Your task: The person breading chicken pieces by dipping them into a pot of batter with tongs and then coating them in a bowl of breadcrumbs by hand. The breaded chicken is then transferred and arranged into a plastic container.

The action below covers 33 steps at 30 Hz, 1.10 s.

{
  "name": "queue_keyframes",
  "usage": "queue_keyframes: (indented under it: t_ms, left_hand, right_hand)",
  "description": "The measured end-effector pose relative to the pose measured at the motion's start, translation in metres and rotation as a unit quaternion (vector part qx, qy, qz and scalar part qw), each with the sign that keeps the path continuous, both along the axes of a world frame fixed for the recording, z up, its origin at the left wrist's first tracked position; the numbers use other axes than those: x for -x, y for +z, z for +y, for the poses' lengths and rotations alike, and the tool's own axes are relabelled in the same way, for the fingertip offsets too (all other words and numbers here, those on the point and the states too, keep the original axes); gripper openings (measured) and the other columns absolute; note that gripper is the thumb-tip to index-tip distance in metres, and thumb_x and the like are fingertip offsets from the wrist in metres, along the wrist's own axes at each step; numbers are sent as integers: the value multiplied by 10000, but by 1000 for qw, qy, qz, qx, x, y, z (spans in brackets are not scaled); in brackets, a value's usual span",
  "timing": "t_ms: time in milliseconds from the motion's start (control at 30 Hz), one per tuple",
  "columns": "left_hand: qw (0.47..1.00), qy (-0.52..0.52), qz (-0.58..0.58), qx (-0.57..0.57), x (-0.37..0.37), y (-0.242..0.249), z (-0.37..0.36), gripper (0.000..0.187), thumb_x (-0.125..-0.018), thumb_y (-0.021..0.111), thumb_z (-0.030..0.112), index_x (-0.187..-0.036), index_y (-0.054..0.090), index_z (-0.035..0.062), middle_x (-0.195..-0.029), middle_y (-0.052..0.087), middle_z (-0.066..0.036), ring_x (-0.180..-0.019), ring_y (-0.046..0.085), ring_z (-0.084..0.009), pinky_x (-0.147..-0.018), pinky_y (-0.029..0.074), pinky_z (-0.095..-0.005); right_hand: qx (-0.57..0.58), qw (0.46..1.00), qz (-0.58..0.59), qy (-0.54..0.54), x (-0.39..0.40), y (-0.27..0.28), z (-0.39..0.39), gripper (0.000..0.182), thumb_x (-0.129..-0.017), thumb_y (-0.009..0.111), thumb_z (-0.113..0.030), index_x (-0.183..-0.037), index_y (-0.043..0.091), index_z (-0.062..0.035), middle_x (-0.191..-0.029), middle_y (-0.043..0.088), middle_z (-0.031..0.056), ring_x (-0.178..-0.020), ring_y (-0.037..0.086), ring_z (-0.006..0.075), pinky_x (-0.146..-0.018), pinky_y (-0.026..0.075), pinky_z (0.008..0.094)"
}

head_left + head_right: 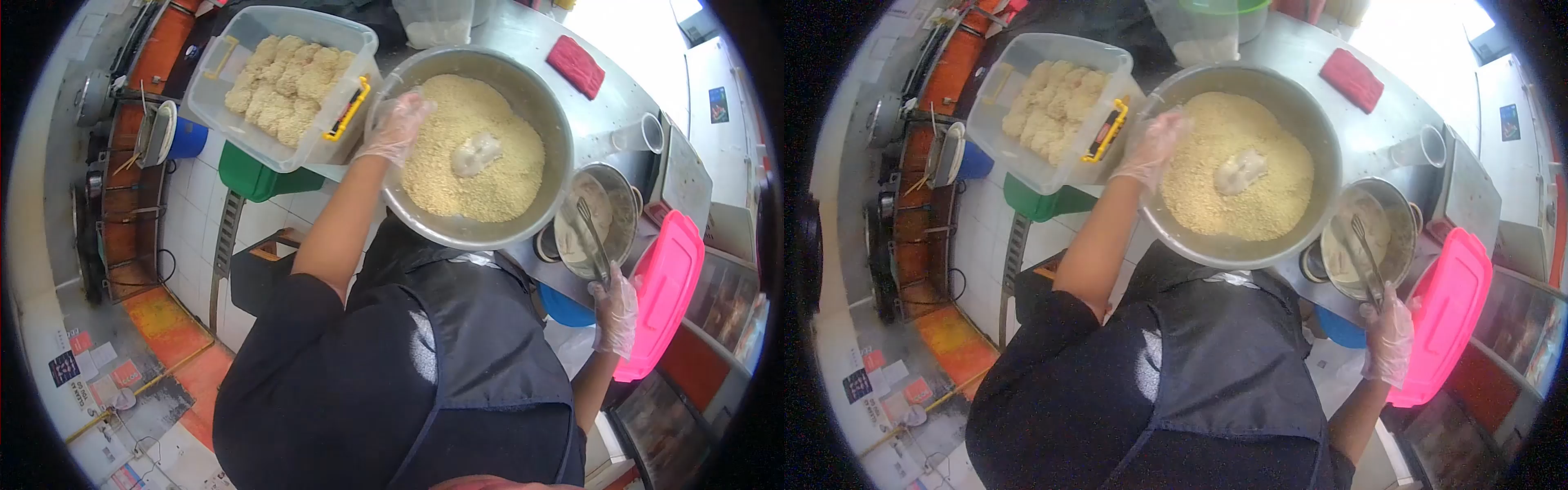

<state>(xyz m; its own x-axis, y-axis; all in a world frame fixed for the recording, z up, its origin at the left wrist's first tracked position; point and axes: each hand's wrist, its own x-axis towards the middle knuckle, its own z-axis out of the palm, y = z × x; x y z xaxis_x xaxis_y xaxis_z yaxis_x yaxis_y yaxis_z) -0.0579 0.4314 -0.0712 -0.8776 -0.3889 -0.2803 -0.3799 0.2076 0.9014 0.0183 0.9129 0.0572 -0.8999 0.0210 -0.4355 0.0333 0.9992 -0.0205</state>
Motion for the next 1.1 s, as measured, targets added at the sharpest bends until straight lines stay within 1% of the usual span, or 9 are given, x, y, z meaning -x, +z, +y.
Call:
queue_keyframes:
  t_ms: [133, 267, 333, 400, 533, 733, 833, 1000, 1100]
  left_hand:
    - [997, -72, 10, 35, 17, 0, -6, 729, -984, 646, 462, -1488, 491, -41, -1466, 575, -241, -1377, 544, -328, -1154, 403, -397]
    - [990, -132, -29, 33, 55, -85, -47, 780, -1011, 563, 515, -1588, 366, 28, -1627, 392, -203, -1510, 365, -332, -1228, 287, -430]
    - [964, -234, -18, 125, 70, -88, -34, 788, -1017, 573, 486, -1634, 302, 77, -1679, 321, -163, -1545, 297, -304, -1243, 246, -435]
    - [978, -64, -164, -108, 69, -32, -7, 816, -1028, 508, 559, -1651, 257, 96, -1702, 275, -150, -1550, 281, -325, -1252, 225, -470]
    - [958, -21, -197, -209, 87, -68, 28, 785, -1031, 453, 629, -1570, 436, 58, -1597, 448, -198, -1469, 422, -359, -1209, 323, -446]
    - [931, -93, -62, -347, 46, -25, 26, 771, -1026, 486, 647, -1505, 515, 43, -1449, 575, -182, -1343, 514, -338, -1139, 401, -471]
    - [946, -181, -40, -266, 30, 10, 10, 665, -1049, 476, 596, -1447, 584, 74, -1385, 625, -157, -1356, 514, -309, -1164, 358, -524]
    - [975, -87, -200, -30, 26, 33, 16, 733, -1037, 457, 591, -1479, 550, 14, -1494, 562, -190, -1405, 493, -324, -1175, 347, -468]
    - [973, -145, -176, 20, 32, -13, 4, 777, -1016, 490, 601, -1512, 507, 3, -1555, 506, -194, -1453, 447, -321, -1185, 335, -440]
  right_hand:
    - [92, 969, 196, 116, 24, 0, -61, 575, -875, 728, -139, -1415, 572, -14, -1281, 682, 245, -1219, 661, 356, -1015, 517, 410]
    - [594, 787, 18, -165, 71, -70, -118, 437, -971, 595, -124, -1373, 594, 46, -1283, 699, 163, -1133, 666, 230, -994, 504, 328]
    - [524, 840, 17, -142, 100, -88, -152, 429, -976, 580, -189, -1331, 606, 52, -1123, 704, 144, -1055, 630, 245, -900, 490, 401]
    - [353, 934, 20, -55, 126, -127, -168, 496, -968, 609, -339, -1309, 639, 20, -1253, 672, 275, -1278, 552, 451, -1115, 403, 489]
    - [311, 925, -34, -215, 174, -186, -226, 808, -992, 517, -660, -1307, 645, 73, -1292, 665, 251, -1209, 616, 357, -1042, 459, 445]
    - [606, 759, 15, -237, 177, -160, -236, 506, -1047, 539, -431, -1250, 690, 8, -1189, 705, 228, -1089, 643, 344, -1017, 471, 407]
    - [420, 899, 57, 112, 185, -144, -196, 513, -1045, 541, -439, -1231, 692, 13, -1156, 706, 231, -1064, 641, 335, -1004, 472, 396]
    - [372, 879, 269, 130, 179, -132, -203, 337, -952, 593, -300, -1044, 745, -13, -1032, 736, 209, -984, 689, 303, -938, 529, 408]
    - [167, 921, -111, 335, 178, -117, -256, 143, -846, 644, -152, -834, 762, -73, -816, 747, 127, -751, 731, 257, -727, 595, 393]
